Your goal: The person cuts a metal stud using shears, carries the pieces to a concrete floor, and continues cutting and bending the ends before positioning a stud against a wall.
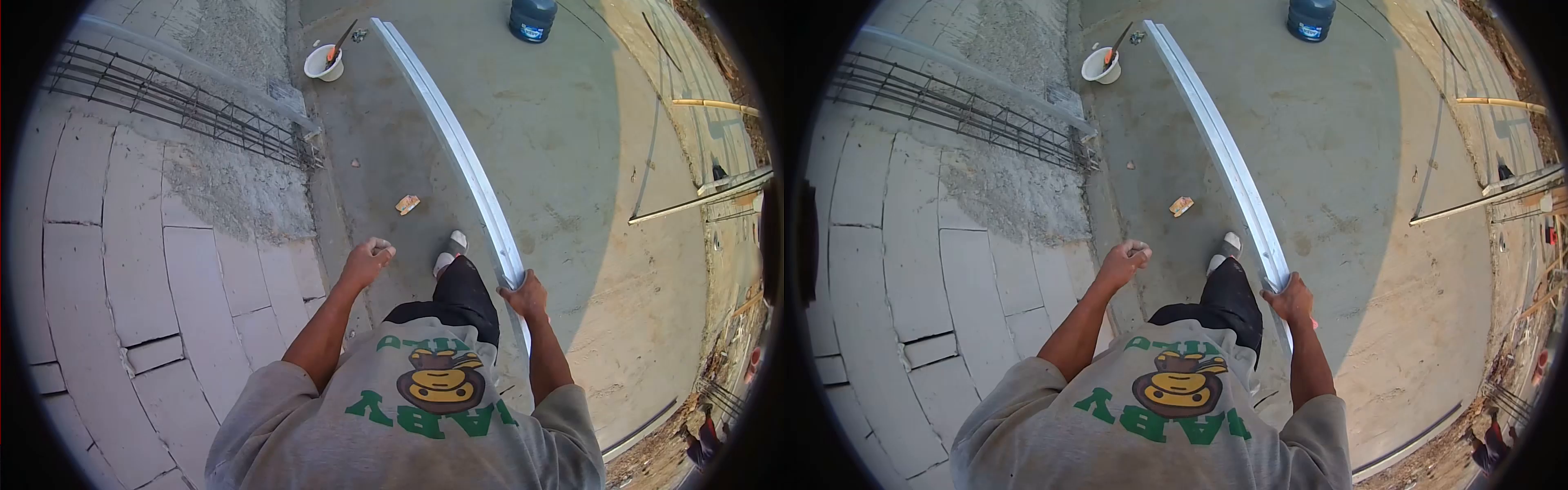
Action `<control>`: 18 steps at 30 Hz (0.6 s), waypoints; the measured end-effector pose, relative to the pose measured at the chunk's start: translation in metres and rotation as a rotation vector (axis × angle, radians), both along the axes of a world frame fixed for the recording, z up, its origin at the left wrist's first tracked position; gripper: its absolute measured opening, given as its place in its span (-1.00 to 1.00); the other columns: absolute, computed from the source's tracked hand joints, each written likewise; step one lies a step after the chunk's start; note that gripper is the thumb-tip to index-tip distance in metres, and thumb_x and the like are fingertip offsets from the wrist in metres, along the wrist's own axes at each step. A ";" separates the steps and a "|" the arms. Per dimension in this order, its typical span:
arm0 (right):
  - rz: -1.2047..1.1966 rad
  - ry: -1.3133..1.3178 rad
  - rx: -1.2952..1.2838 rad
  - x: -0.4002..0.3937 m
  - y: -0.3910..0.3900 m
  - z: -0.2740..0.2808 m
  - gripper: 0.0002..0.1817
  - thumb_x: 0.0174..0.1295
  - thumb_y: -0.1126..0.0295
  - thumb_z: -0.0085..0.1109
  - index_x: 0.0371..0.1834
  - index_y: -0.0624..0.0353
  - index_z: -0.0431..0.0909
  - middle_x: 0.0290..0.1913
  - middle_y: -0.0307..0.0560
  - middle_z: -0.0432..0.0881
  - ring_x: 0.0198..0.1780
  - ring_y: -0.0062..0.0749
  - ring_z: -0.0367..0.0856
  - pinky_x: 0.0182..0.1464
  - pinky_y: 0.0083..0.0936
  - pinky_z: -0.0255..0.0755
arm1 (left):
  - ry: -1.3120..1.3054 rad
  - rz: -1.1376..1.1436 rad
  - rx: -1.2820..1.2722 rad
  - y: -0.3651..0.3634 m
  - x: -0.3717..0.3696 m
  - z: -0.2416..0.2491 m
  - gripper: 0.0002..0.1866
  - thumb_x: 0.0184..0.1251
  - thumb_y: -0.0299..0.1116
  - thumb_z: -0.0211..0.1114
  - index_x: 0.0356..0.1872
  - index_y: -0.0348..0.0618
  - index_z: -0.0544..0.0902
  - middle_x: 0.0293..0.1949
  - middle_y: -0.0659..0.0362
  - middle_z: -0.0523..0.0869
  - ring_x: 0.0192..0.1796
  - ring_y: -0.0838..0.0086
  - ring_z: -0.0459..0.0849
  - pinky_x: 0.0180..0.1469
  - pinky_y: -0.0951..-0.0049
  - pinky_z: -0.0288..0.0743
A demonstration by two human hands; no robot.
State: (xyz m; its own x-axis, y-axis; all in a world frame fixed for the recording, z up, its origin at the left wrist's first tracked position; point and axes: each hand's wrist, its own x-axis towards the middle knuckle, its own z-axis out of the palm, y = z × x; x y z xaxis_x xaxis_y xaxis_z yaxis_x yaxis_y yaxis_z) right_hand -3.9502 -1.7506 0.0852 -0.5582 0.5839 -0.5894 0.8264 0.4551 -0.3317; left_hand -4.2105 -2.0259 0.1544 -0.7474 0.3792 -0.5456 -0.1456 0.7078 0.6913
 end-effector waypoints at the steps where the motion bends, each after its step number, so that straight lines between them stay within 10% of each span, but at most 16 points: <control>1: 0.001 -0.010 -0.008 -0.013 0.004 -0.009 -0.16 -0.18 -0.10 0.47 0.04 0.35 0.40 -0.07 0.28 0.65 0.02 0.13 0.64 0.08 -0.14 0.50 | 0.057 -0.053 -0.084 -0.001 -0.023 0.004 -0.59 0.27 -0.14 0.32 -0.07 -0.32 0.64 -0.33 0.14 0.73 -0.28 0.50 0.70 -0.20 0.45 0.52; 8: 0.014 -0.059 -0.052 -0.132 0.052 0.001 -0.16 -0.16 -0.12 0.45 0.03 0.34 0.41 0.01 0.28 0.62 0.05 0.13 0.63 0.11 -0.15 0.48 | 0.049 0.257 0.140 0.077 -0.174 -0.024 -0.65 0.31 -0.24 0.31 -0.06 -0.34 0.62 -0.30 0.20 0.71 -0.31 0.53 0.66 -0.16 0.51 0.51; 18: -0.029 -0.106 -0.077 -0.190 0.064 -0.023 -0.19 -0.09 -0.12 0.40 0.07 0.30 0.39 -0.01 0.18 0.60 0.09 0.02 0.59 0.12 -0.16 0.50 | -0.248 -0.528 0.044 0.209 -0.167 -0.091 -0.60 0.29 -0.15 0.33 -0.01 -0.27 0.63 -0.19 0.06 0.76 -0.11 0.40 0.73 0.00 0.42 0.55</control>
State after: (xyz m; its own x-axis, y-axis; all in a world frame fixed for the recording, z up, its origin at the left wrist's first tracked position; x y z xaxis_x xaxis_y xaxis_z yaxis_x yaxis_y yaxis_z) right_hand -4.1404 -1.6864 0.0619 -0.4742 0.5493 -0.6880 0.8709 0.4071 -0.2752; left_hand -4.3780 -1.8174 0.0630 -0.3031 0.6917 -0.6556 0.0573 0.6999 0.7119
